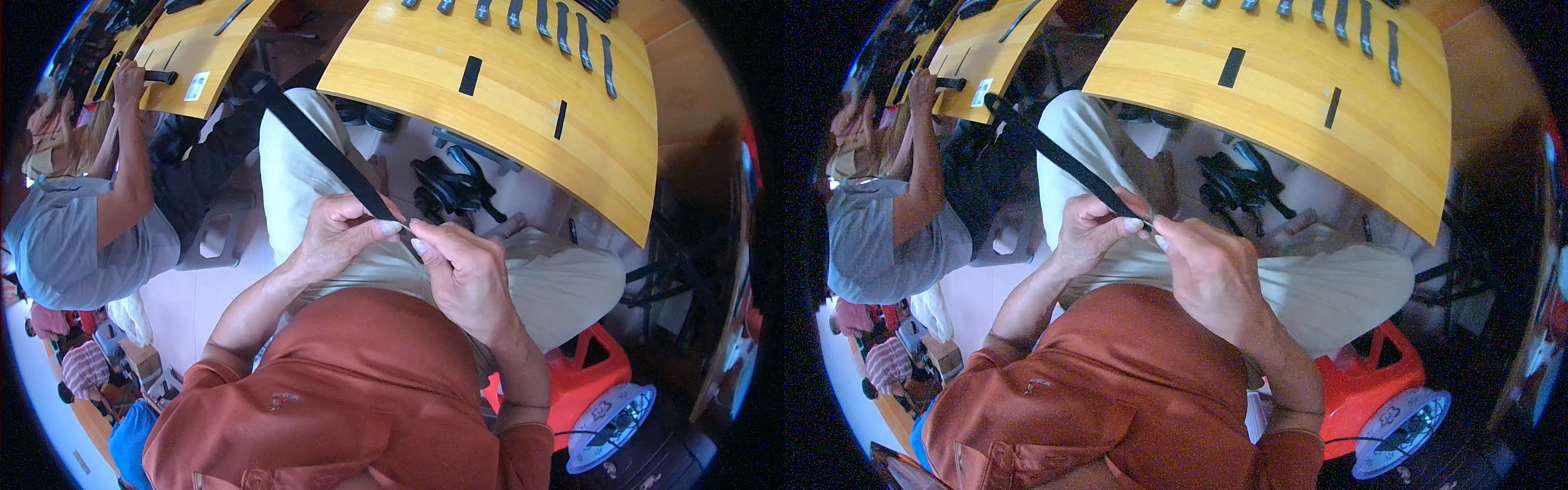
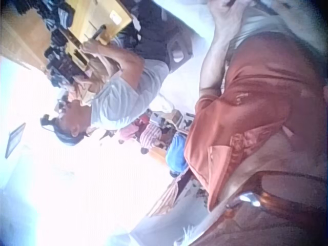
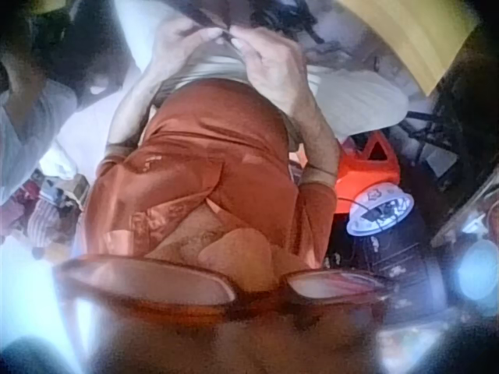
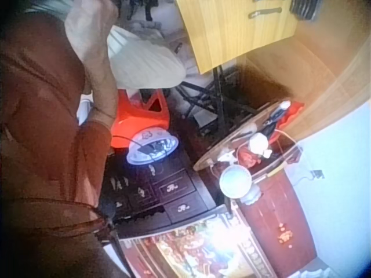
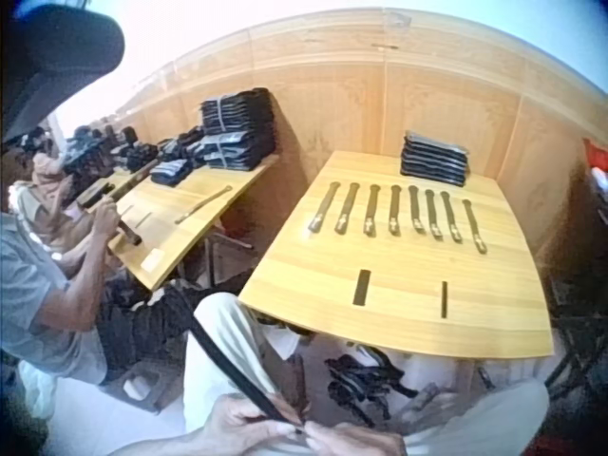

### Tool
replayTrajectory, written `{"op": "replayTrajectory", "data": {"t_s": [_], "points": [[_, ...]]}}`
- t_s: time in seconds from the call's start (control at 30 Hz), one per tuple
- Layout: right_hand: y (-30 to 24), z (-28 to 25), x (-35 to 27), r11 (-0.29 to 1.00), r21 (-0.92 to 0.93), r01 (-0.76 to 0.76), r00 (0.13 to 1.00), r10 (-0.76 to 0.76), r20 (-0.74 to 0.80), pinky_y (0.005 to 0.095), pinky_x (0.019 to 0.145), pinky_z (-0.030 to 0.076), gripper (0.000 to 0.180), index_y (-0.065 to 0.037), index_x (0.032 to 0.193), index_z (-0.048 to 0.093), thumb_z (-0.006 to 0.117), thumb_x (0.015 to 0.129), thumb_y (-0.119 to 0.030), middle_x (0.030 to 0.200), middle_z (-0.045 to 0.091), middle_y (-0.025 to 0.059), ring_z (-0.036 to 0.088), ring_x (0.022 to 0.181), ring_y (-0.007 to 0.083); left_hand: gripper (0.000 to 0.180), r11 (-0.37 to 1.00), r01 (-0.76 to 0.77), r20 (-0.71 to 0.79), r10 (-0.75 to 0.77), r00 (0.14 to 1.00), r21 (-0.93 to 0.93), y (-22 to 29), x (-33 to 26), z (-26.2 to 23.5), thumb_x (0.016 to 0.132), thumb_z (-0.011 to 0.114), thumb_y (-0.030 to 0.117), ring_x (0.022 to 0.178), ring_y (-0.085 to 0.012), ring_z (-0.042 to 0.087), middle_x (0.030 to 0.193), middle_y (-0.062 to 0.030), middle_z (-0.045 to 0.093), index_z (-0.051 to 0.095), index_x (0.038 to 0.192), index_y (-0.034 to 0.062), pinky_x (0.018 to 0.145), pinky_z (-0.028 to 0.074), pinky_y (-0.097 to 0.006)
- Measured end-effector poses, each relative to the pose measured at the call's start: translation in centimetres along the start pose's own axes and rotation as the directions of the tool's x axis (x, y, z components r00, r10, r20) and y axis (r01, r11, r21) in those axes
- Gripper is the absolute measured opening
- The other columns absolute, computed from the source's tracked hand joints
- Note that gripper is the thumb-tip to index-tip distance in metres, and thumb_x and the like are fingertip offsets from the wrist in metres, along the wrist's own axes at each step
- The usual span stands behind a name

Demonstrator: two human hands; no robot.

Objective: Attaching hardware components and aligning parts on leather straps at a workshop table.

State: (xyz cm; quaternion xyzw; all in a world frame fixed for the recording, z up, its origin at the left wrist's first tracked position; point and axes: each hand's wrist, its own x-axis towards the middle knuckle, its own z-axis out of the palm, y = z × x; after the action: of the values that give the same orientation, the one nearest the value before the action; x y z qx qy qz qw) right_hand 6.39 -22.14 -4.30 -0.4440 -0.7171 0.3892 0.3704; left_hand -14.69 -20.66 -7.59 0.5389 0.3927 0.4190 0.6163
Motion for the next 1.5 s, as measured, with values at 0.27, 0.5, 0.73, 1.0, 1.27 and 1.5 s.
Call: {"op": "replayTrajectory", "data": {"t_s": [0.27,0.5,0.73,1.0,1.27,1.5], "points": [[-0.8,-1.9,1.5,0.994,-0.109,0.015,0.983,0.006,0.184,0.0465,0.066,0.053,0.018,0.0,0.1,0.065,0.057,0.085,-0.002,0.086,0.067,0.0191,0.066,0.076,0.0388,0.01,0.942,-0.106,-0.042,0.125,0.991,0.317,0.6,0.2,0.3,0.086,0.075,0.008,0.076,-0.0089,0.062,0.087,-0.0047,0.069,0.074,0.094,0.0022,0.066,0.05,-0.024],[-1.3,-3.0,2.9,0.973,-0.228,0.042,0.956,0.027,0.292,0.0484,0.068,0.053,0.019,0.0,0.098,0.066,0.056,0.083,-0.003,0.085,0.066,0.0219,0.066,0.078,0.041,0.011,0.927,-0.101,-0.079,0.138,0.987,0.361,1.5,0.8,0.7,0.082,0.077,0.006,0.078,-0.012,0.065,0.086,-0.0054,0.07,0.072,0.089,-0.0007,0.069,0.051,-0.026],[0.1,-0.8,2.3,0.998,0.034,-0.05,0.994,0.047,0.094,0.0446,0.066,0.054,0.015,0.001,0.099,0.068,0.062,0.086,-0.004,0.087,0.067,0.0235,0.068,0.078,0.0388,0.008,0.987,-0.096,-0.198,0.12,0.973,0.125,1.0,1.3,1.7,0.084,0.073,0.001,0.077,-0.0149,0.065,0.086,-0.0079,0.069,0.07,0.089,-0.0039,0.069,0.052,-0.028],[1.7,1.8,1.8,0.987,0.082,0.141,0.951,-0.112,-0.288,0.039,0.063,0.054,0.019,0.002,0.108,0.067,0.065,0.089,-0.003,0.087,0.069,0.0194,0.07,0.074,0.0317,0.01,0.95,-0.168,-0.264,0.096,0.96,-0.265,0.0,2.5,3.1,0.089,0.069,0.003,0.083,-0.0154,0.061,0.095,-0.0077,0.064,0.067,0.098,-0.003,0.076,0.051,-0.031],[2.4,1.4,2.1,0.985,-0.053,0.164,0.943,-0.172,-0.285,0.0393,0.058,0.051,0.026,0.0,0.111,0.065,0.066,0.085,0.002,0.077,0.063,0.0149,0.064,0.066,0.0301,0.018,0.984,-0.087,-0.391,0.018,0.92,-0.158,0.4,3.1,4.2,0.086,0.073,0.001,0.076,-0.0048,0.059,0.091,-0.0023,0.066,0.065,0.102,0.0004,0.068,0.049,-0.02],[2.4,1.4,2.1,0.992,-0.026,0.125,0.954,-0.127,-0.272,0.0395,0.059,0.051,0.024,0.0,0.108,0.066,0.066,0.084,0.002,0.078,0.064,0.0145,0.065,0.067,0.03,0.024,0.984,-0.083,-0.4,0.012,0.917,-0.16,-0.1,2.4,3.6,0.083,0.075,-0.005,0.075,-0.0065,0.06,0.084,-0.0042,0.063,0.056,0.097,0.0015,0.069,0.051,-0.021]]}}
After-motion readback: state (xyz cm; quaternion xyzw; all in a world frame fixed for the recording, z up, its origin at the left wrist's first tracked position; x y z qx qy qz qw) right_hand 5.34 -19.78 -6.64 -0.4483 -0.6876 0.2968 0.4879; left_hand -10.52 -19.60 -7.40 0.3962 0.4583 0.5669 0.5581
